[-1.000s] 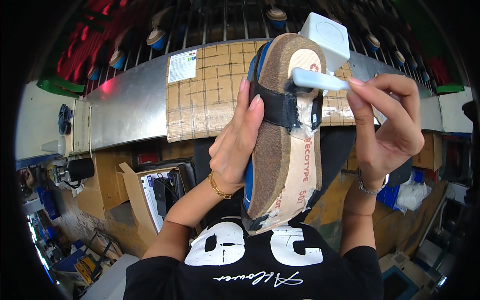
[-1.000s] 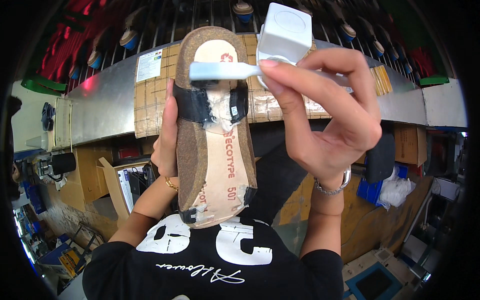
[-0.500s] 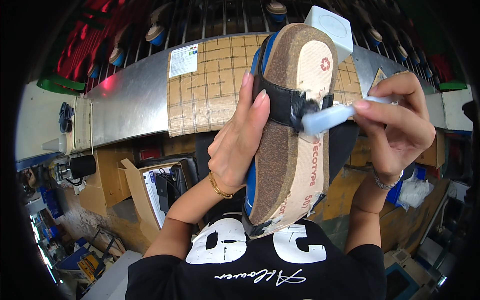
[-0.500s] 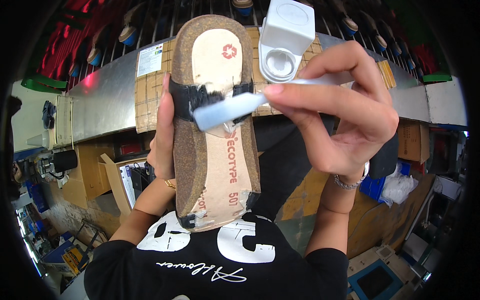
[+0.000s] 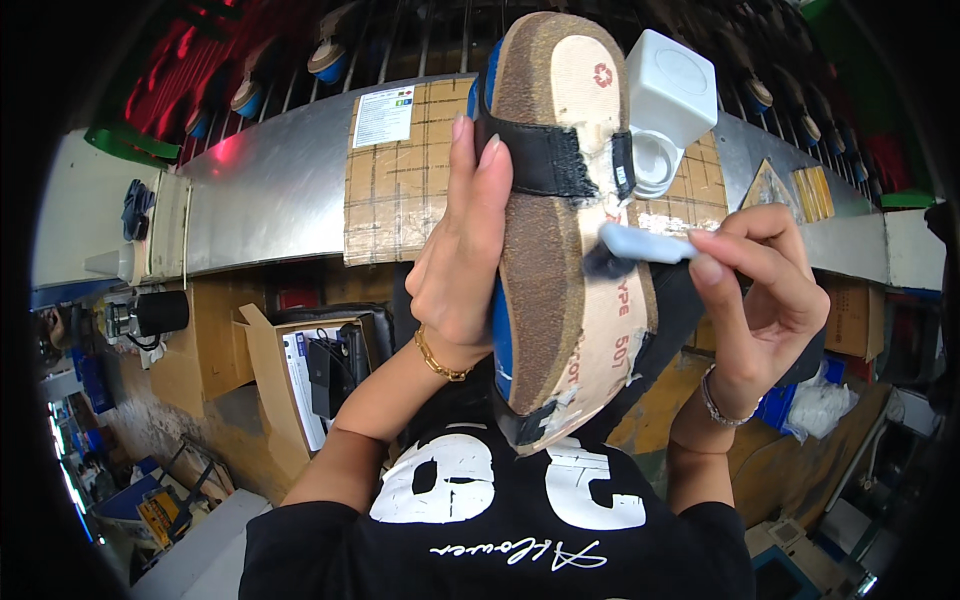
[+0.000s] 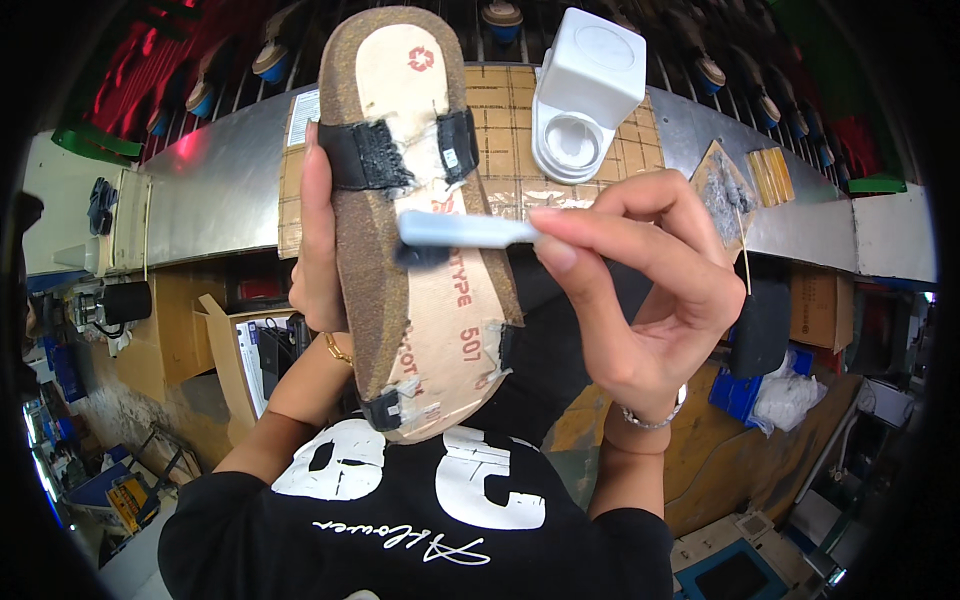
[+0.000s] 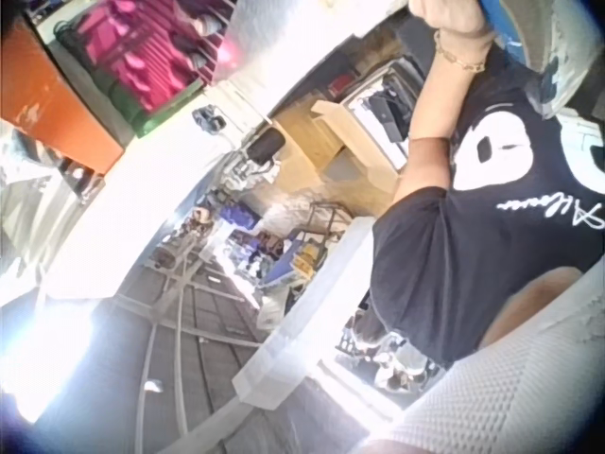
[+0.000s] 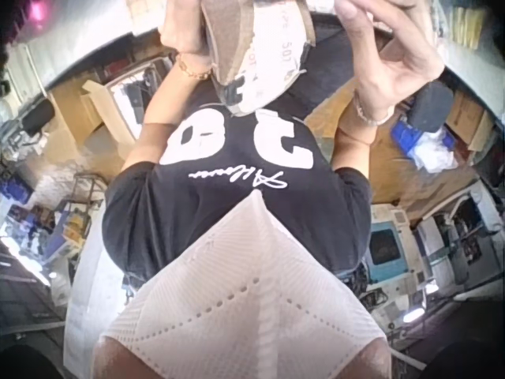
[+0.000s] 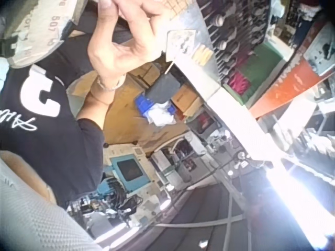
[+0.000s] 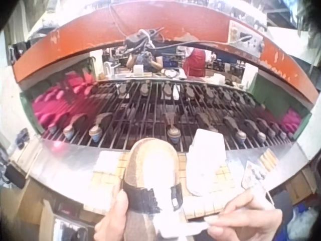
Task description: The person holds a sandal sole and uses a small brush to apply white glue from a container onto the sole surface. The person repeatedly dips the brush into the glue and spreads it across the sole, rotating the sandal to cover different areas.
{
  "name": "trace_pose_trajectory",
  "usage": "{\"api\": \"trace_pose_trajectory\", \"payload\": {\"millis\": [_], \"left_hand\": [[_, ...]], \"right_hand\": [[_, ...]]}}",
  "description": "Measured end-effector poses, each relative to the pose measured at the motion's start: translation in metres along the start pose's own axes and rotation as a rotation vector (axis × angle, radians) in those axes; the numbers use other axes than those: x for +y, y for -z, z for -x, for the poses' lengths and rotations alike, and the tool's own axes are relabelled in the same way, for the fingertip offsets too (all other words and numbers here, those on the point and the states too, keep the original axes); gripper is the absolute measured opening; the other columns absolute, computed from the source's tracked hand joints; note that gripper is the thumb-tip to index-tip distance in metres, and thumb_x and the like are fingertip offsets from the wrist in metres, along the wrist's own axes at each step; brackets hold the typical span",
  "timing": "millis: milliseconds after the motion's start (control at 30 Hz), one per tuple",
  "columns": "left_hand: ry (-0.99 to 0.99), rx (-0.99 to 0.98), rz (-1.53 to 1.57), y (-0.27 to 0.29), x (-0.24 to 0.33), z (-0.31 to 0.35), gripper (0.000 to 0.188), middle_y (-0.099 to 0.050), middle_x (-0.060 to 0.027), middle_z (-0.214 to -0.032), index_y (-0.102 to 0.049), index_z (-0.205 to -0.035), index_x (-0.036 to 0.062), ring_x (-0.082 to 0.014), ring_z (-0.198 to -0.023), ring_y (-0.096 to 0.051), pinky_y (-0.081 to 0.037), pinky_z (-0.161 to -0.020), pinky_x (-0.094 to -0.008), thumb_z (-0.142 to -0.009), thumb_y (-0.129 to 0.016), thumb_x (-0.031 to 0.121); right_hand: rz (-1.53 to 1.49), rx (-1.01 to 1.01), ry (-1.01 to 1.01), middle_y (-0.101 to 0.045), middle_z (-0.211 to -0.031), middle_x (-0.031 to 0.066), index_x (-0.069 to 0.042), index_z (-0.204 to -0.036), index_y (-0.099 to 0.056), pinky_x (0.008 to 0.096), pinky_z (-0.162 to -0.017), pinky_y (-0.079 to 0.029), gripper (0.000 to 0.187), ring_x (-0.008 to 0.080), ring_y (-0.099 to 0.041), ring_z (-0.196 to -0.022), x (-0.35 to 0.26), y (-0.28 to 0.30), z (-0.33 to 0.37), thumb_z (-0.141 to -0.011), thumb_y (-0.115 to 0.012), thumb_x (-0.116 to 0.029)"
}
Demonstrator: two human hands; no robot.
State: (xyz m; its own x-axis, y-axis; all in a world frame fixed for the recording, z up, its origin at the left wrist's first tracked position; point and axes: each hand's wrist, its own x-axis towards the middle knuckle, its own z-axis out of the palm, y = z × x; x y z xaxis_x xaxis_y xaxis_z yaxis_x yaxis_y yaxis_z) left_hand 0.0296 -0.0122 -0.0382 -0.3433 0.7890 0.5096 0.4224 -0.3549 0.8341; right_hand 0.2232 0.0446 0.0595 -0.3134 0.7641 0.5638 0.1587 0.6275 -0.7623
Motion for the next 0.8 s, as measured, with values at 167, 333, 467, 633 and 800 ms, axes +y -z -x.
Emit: {"api": "trace_pose_trajectory", "payload": {"millis": [167, 333, 467, 633, 800], "left_hand": [[0.003, -0.056, 0.020, 0.006, 0.006, -0.002, 0.065, -0.042, -0.0291, -0.144, -0.032, -0.146, -0.0021, -0.0327, -0.125, -0.059, -0.055, -0.097, -0.0361, -0.095, -0.058, 0.028], [-0.003, -0.080, 0.036, 0.005, 0.006, -0.004, 0.063, -0.045, -0.0300, -0.142, -0.036, -0.144, -0.0037, -0.0334, -0.123, -0.060, -0.055, -0.096, -0.0356, -0.093, -0.061, 0.025], [-0.005, -0.078, 0.035, 0.004, 0.008, -0.007, 0.062, -0.047, -0.0307, -0.140, -0.040, -0.142, -0.0049, -0.0338, -0.122, -0.061, -0.056, -0.094, -0.0352, -0.091, -0.063, 0.022], [0.001, -0.078, 0.053, 0.004, 0.002, -0.007, 0.060, -0.050, -0.0315, -0.137, -0.044, -0.140, -0.0064, -0.0344, -0.120, -0.063, -0.057, -0.093, -0.0347, -0.090, -0.066, 0.019], [0.005, -0.179, 0.127, 0.008, 0.012, -0.014, 0.058, -0.053, -0.0324, -0.135, -0.048, -0.137, -0.0079, -0.0350, -0.118, -0.064, -0.057, -0.091, -0.0341, -0.088, -0.068, 0.015]], "right_hand": [[0.254, 0.148, 0.186, -0.060, -0.085, 0.0030, -0.012, -0.095, -0.082, 0.0236, -0.065, -0.041, 0.031, 0.0134, -0.056, -0.073, -0.007, -0.014, 0.000, -0.068, -0.083, 0.004], [0.439, 0.218, 0.309, -0.061, -0.090, 0.0030, -0.016, -0.096, -0.082, 0.0236, -0.063, -0.040, 0.038, 0.0136, -0.056, -0.075, -0.008, -0.014, 0.006, -0.063, -0.086, 0.004], [0.345, 0.224, 0.346, -0.062, -0.092, 0.0041, -0.015, -0.096, -0.082, 0.0231, -0.064, -0.041, 0.038, 0.0136, -0.057, -0.076, -0.004, -0.013, 0.002, -0.063, -0.086, 0.003], [0.143, 0.057, 0.308, -0.062, -0.091, 0.0064, -0.012, -0.093, -0.082, 0.0229, -0.066, -0.041, 0.031, 0.0141, -0.056, -0.078, 0.011, -0.005, -0.007, -0.065, -0.083, 0.003], [0.029, -0.109, 0.184, -0.060, -0.093, 0.0104, -0.003, -0.089, -0.078, 0.0256, -0.072, -0.040, 0.025, 0.0172, -0.054, -0.083, 0.006, 0.004, -0.007, -0.066, -0.078, 0.004]]}}
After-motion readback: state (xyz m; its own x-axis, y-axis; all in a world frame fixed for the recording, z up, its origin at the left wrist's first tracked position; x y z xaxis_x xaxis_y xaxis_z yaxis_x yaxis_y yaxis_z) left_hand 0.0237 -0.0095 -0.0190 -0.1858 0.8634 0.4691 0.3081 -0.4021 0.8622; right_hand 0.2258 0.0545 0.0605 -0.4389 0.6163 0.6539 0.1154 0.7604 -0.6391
